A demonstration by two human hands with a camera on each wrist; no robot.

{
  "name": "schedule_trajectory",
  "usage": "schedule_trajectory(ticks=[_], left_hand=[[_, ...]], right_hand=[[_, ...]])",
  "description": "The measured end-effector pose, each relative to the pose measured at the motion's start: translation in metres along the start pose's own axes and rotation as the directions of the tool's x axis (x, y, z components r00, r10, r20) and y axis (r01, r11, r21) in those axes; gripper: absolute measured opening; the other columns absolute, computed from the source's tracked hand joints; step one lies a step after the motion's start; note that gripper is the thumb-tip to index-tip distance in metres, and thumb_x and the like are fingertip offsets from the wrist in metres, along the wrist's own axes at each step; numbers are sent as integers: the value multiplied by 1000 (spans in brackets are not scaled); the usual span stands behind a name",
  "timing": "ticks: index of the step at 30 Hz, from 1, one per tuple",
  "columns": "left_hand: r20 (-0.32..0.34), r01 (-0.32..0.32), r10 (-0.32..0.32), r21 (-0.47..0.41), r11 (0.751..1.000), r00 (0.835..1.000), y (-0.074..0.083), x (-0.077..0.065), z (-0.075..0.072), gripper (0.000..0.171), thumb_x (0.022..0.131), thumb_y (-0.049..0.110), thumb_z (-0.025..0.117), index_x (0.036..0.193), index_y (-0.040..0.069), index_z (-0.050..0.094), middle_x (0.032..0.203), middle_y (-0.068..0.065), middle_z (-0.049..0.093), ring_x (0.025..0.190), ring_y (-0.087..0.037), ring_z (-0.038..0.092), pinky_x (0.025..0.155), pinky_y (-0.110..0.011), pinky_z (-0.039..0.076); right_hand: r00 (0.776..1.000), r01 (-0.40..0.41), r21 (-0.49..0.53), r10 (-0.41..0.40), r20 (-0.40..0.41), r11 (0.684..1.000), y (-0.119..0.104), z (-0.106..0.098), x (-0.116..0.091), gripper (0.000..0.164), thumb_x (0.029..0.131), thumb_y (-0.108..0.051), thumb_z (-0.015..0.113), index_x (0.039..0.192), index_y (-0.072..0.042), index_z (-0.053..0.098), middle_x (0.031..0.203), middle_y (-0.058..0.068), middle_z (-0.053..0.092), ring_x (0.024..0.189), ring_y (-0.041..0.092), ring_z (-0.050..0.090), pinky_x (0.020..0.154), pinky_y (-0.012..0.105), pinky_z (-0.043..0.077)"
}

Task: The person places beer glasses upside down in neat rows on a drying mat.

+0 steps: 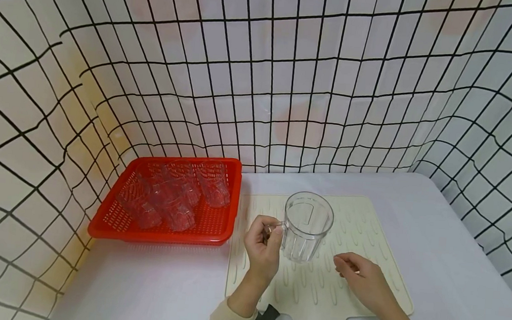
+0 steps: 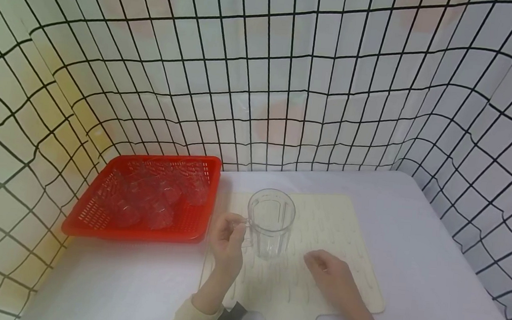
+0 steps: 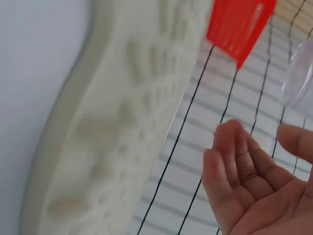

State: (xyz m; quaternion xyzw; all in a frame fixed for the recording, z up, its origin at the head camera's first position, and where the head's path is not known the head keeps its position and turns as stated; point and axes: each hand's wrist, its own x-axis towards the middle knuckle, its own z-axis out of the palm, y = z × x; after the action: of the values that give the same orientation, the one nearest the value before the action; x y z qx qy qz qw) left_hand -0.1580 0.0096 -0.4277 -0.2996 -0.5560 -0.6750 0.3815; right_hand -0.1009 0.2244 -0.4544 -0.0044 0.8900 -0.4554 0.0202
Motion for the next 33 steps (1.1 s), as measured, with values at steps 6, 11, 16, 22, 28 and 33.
schedule_trajectory(ticks=[6, 11, 16, 22, 28, 33], left_hand=[[-6, 3, -3, -5, 1000, 1000, 0, -1, 0, 12, 80, -14, 46, 87, -7, 53, 62, -12, 44, 48, -20, 36, 39, -23, 32], [2, -8, 8, -7, 1000, 1000, 0, -2, -1, 12, 80, -14, 46, 87, -7, 53, 61, -11, 43, 47, -20, 34, 38, -23, 31], [11, -11, 12, -9, 1000, 1000, 0, -2, -1, 13, 79, -15, 46, 87, -7, 53, 58, -10, 42, 46, -19, 34, 38, -22, 31], [31, -4, 5, -18, 1000, 1000, -1, -3, -2, 13, 79, -14, 46, 87, -7, 53, 58, -10, 43, 46, -20, 35, 38, -22, 32], [99, -1, 4, -27, 1000, 995, -4, -2, -4, 2, 85, -7, 50, 88, -8, 51, 65, -12, 48, 50, -21, 39, 42, -24, 35], [196, 13, -14, 3, 1000, 980, -3, 1, -7, 7, 90, 2, 53, 91, -5, 54, 69, -12, 52, 56, -20, 43, 49, -23, 39]], right_hand=[[991, -24, 334, -22, 136, 942, -16, 14, 6, 40, 105, -24, 42, 108, 10, 62, 80, 7, 60, 70, 14, 59, 70, 30, 54], [982, -64, 441, -23, 189, 895, -27, 21, 9, 43, 106, -26, 37, 100, 9, 60, 76, 6, 59, 65, 14, 58, 66, 32, 55], [981, -88, 492, -11, 195, 866, -34, 22, 10, 45, 106, -27, 35, 95, 10, 60, 75, 6, 58, 63, 15, 58, 66, 32, 55], [979, -127, 525, 20, 204, 842, -38, 21, 9, 50, 106, -30, 34, 96, 13, 58, 75, 6, 58, 63, 15, 58, 65, 33, 56], [979, -131, 555, 20, 202, 821, -37, 18, 10, 49, 107, -30, 31, 94, 8, 59, 77, 6, 59, 65, 16, 59, 66, 33, 56], [980, -148, 582, 39, 196, 799, -36, 16, 11, 46, 106, -27, 29, 95, 7, 58, 78, 7, 60, 66, 17, 60, 67, 34, 56]])
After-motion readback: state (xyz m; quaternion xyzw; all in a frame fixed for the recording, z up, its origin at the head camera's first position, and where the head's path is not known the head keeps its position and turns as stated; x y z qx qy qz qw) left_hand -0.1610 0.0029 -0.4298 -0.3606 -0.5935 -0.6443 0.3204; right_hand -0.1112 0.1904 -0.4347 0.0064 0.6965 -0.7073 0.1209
